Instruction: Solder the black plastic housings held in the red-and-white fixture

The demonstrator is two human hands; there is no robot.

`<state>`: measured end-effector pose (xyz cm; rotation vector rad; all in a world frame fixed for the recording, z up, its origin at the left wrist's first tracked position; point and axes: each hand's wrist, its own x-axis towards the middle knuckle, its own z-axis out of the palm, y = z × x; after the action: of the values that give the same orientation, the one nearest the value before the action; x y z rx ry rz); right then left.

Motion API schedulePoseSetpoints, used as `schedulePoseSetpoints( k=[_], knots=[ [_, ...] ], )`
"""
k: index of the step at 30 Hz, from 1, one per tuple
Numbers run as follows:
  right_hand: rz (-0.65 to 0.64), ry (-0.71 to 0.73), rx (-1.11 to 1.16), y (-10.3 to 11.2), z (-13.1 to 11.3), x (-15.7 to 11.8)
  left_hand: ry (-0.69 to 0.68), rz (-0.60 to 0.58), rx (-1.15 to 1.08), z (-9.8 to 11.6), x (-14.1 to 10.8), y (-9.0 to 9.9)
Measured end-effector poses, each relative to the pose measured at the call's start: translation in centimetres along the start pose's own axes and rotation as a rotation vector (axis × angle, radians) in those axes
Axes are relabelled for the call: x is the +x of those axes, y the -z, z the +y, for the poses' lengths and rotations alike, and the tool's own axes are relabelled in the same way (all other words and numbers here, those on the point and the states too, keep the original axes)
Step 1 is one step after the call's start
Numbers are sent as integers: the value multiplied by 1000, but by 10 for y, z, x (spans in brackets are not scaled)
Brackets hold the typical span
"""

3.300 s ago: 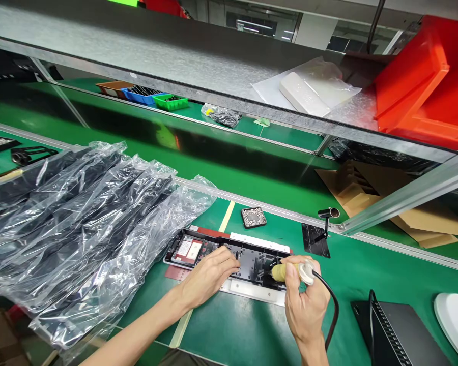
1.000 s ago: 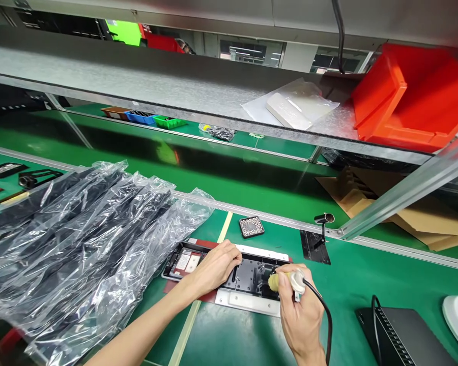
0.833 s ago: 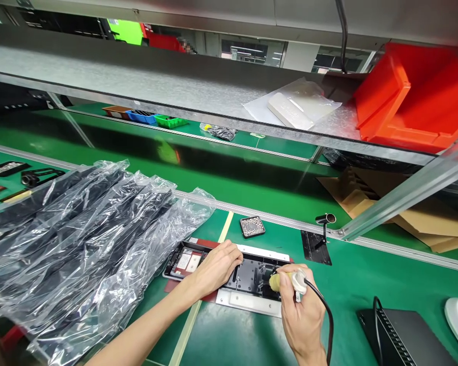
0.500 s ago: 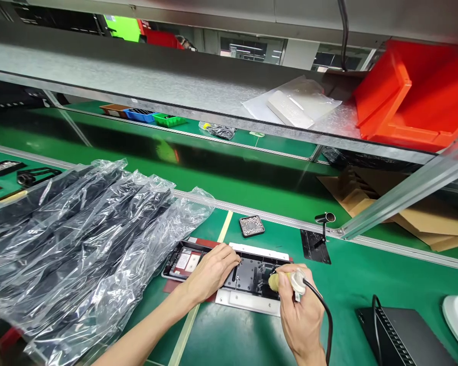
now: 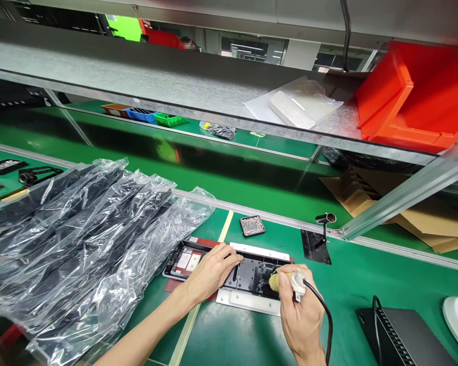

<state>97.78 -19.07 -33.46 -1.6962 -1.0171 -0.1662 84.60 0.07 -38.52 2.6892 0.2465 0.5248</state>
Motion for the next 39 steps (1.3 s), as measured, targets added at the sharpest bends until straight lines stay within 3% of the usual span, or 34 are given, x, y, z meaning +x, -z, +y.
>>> schedulePoseSetpoints(
  k=[4, 13, 28, 31, 36, 39],
  knots=[
    [-1, 11, -40, 2, 1, 0, -29, -20, 2, 8, 11, 2],
    [17, 24, -61, 3, 0, 2, -128, -123, 95, 23, 27, -17],
    [23, 59, -92, 2, -1, 4, -144, -75, 91, 24, 27, -17],
    [18, 55, -96, 2, -1, 4, -81, 41, 48, 14, 26, -9],
    [-2, 31, -92, 0, -1, 6, 111, 486, 49, -27, 7, 5],
    [-14, 19, -106, -1, -1, 7, 210, 662, 53, -47, -9, 9]
  ],
)
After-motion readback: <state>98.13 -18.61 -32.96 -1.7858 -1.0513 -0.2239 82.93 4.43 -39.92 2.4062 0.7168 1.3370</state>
